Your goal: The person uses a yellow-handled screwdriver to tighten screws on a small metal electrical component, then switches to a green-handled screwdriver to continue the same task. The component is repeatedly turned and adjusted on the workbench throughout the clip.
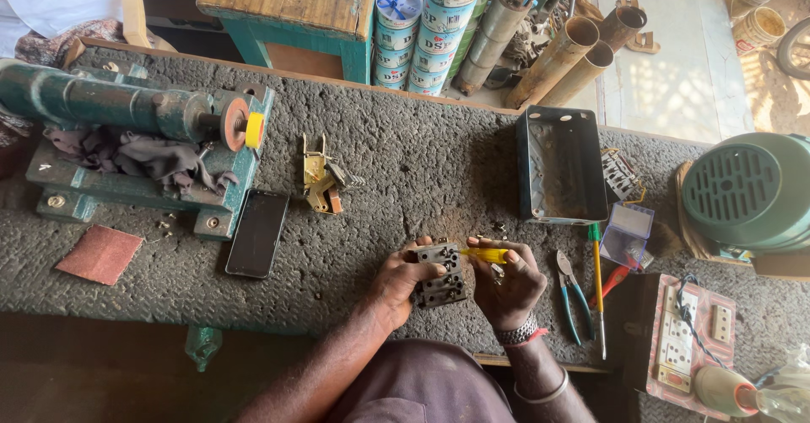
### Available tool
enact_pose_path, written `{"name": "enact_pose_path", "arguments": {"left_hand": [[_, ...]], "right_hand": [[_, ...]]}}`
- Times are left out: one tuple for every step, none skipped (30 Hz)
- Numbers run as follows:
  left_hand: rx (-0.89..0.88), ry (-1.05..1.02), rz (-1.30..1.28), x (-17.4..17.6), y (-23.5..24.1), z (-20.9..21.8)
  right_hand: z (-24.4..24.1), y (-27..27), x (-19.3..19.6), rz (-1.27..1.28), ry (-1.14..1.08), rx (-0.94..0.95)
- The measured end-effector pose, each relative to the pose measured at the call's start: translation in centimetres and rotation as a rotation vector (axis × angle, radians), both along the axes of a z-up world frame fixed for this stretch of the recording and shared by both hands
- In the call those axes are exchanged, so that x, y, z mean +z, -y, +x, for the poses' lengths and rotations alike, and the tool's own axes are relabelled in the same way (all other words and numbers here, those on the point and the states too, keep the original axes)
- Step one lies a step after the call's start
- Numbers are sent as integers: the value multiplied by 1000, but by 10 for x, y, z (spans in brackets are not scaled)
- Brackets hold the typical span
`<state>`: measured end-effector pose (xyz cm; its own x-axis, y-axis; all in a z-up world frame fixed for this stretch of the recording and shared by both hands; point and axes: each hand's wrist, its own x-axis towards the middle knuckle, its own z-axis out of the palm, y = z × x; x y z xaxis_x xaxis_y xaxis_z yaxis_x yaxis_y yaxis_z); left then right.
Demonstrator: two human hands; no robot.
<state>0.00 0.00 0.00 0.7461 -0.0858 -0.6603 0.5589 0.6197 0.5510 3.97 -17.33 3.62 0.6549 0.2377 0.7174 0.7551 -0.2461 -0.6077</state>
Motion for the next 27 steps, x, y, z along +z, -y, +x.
{"name": "enact_pose_path", "arguments": {"left_hand": [[-3,14,-2,-1,0,0],[-5,27,-4,-2,-1,0],[-10,39,-6,-4,-1,-1],[-14,42,-9,-5,-1,-1],[-20,46,-12,-7,-1,-1],[-26,50,-15,-9,-1,-1],[-17,59,-14,-10,-1,0],[-7,67,-12,-10,-1,-1],[1,77,-10,-10,-1,-1],[2,78,-6,-10,-1,-1],[1,81,-2,-10,-2,-1],[-1,84,1,-10,-2,-1],[-6,100,-2,-10,-2,-1],[-10,116,-6,-10,-2,-2],[-17,132,-10,-9,-3,-2],[-27,164,19,-9,-3,-2],[-42,196,48,-8,-4,-3],[-56,228,76,-8,-4,-3],[-59,231,60,-7,-5,-3],[-63,235,45,-6,-5,-4],[-67,239,30,-5,-6,-4],[-62,221,27,-4,-5,-4],[-52,204,23,-3,-5,-3],[-41,187,19,-2,-4,-2],[-27,159,20,-1,-4,-1],[-14,131,22,0,-3,-1],[-3,102,27,3,-3,-1]], "right_hand": [[3,0,1,14,22,63],[6,1,2,27,44,126],[7,3,4,0,32,184],[7,6,5,-28,19,242],[7,9,5,-56,8,298],[7,9,4,-16,-30,243],[6,8,2,25,-66,188],[6,6,0,66,-101,133],[5,4,-1,109,-102,108],[5,1,-3,153,-102,83],[5,0,-3,196,-100,56],[5,0,-3,203,-69,41],[5,3,-1,208,-40,25],[5,8,2,213,-11,10],[5,15,6,103,-74,-133],[5,27,11,-8,-138,-273],[5,38,16,-119,-204,-415],[8,48,18,-291,-281,-424],[11,57,20,-460,-361,-431],[12,65,20,-628,-442,-435],[12,70,18,-709,-495,-463],[12,74,16,-789,-548,-490],[12,77,15,-871,-599,-511],[11,78,15,-827,-518,-470],[9,77,16,-781,-436,-425],[7,74,18,-736,-355,-380],[4,70,21,-655,-420,-208]]}}
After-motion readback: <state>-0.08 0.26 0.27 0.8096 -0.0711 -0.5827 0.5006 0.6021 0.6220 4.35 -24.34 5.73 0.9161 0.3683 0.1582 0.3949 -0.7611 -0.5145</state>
